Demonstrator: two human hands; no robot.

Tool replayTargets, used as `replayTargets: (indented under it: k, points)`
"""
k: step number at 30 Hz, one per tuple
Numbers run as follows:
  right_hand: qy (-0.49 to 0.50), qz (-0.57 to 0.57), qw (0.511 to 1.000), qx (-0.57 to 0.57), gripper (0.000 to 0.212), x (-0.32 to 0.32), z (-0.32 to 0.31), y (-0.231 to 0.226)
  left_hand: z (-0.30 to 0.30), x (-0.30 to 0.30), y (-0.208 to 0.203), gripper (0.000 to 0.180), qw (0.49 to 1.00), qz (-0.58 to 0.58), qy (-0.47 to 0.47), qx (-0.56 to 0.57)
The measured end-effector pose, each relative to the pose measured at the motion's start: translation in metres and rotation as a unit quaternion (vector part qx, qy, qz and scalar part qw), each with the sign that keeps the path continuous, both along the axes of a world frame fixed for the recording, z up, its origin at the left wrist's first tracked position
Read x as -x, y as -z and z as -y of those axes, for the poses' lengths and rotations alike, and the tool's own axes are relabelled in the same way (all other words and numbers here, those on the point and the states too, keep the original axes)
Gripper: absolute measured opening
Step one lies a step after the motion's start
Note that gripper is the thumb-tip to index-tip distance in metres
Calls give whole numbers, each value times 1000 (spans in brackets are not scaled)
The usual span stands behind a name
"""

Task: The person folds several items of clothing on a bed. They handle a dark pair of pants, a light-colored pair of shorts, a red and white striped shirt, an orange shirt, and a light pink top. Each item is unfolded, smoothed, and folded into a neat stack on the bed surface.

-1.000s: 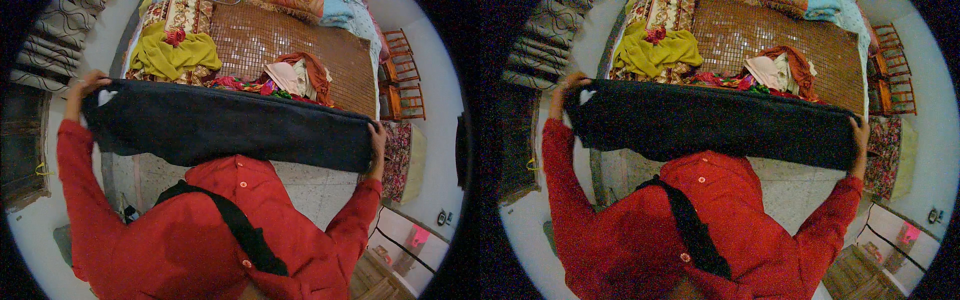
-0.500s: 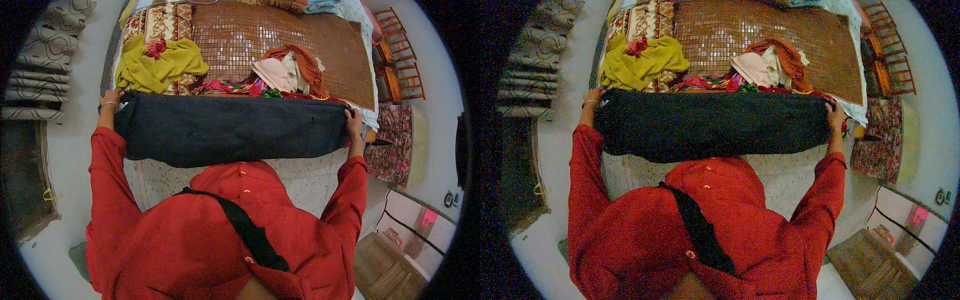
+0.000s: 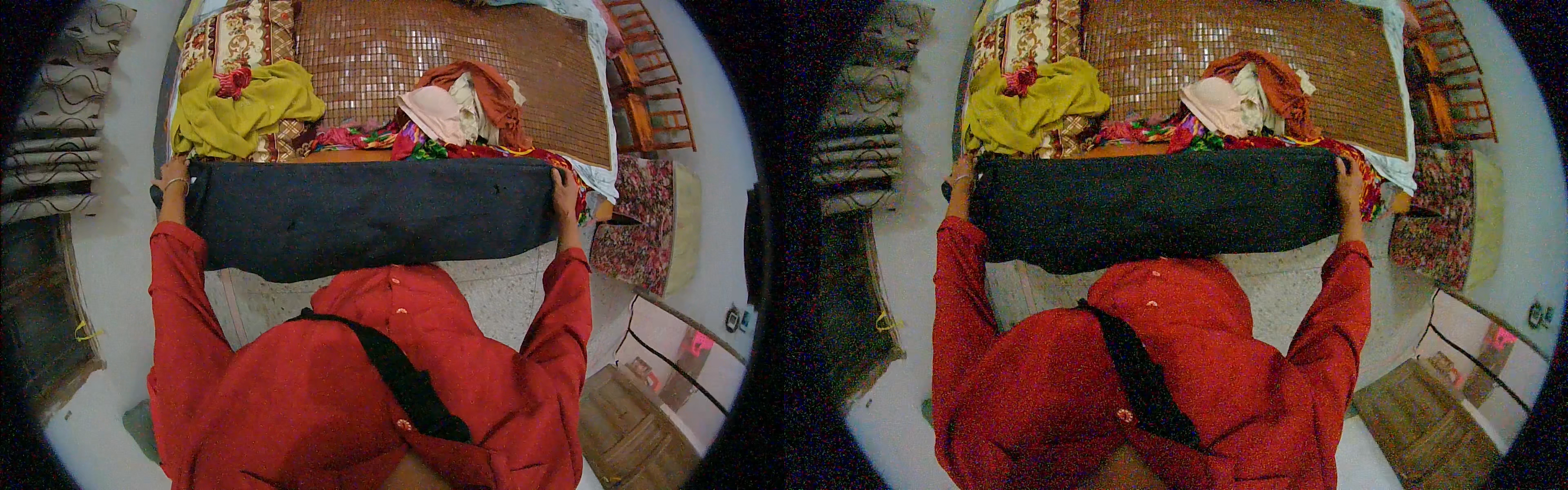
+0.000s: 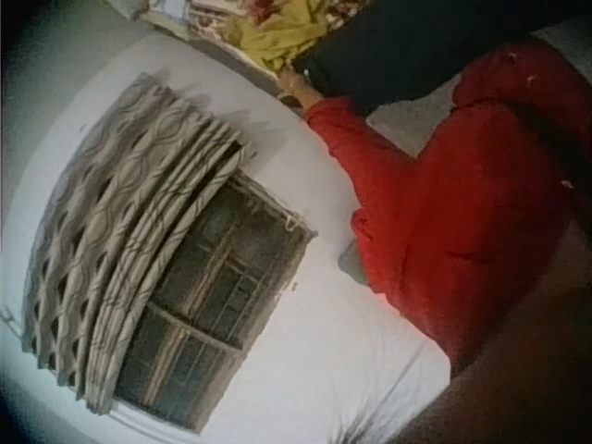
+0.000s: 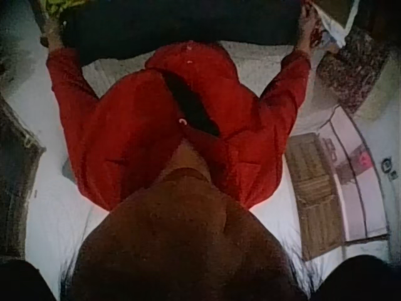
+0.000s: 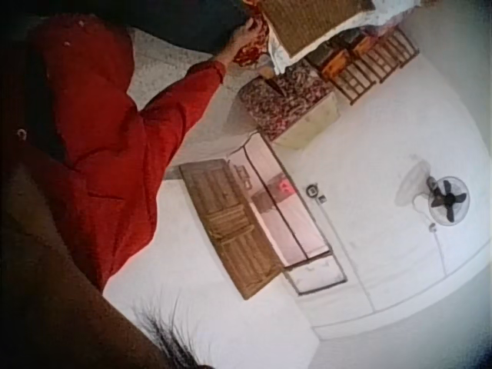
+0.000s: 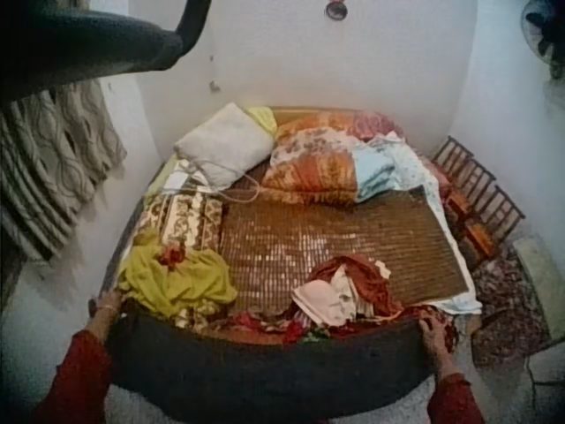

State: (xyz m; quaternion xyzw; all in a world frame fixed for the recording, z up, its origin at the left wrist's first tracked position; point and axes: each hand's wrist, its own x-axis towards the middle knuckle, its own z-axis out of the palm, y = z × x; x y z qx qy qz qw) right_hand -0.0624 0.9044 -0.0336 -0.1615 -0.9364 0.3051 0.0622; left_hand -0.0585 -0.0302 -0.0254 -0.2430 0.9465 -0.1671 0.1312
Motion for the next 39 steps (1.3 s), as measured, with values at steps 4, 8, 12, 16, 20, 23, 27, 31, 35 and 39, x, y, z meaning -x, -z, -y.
replayTargets:
  k: [4,8,12,16,20,23,27,31,35,39]
  points:
    - [53,101,991,76,61,-24,-1,-23,-43,1,-3,30,971,-182,140,73]
    - [48,214,940,261,61,-49,-2,-38,-161,-8,-53,36,876,-263,359,-188]
    - [24,231,928,290,57,-62,-34,-13,-259,-18,-45,48,812,-135,415,-387]
    - [-26,165,926,338,50,-55,-3,-53,-298,-24,-25,40,857,-57,374,-350]
    - [-62,69,956,278,47,-59,-38,-37,-304,-14,-15,27,856,-80,325,-395]
    - [-39,184,966,179,64,-58,-38,-40,-312,-21,-18,25,882,-100,305,-345]
    - [-7,227,966,122,74,-76,-60,-16,-335,-32,-38,27,820,-289,365,-333]
    - [-94,212,945,231,58,-75,-62,-43,-389,-66,-45,29,706,-275,447,-475]
    - [-8,106,959,264,54,-80,-18,-120,-438,-109,-40,35,663,-172,280,-673]
    - [-133,-50,960,243,39,-83,8,-196,-449,-110,-40,40,651,-184,194,-711]
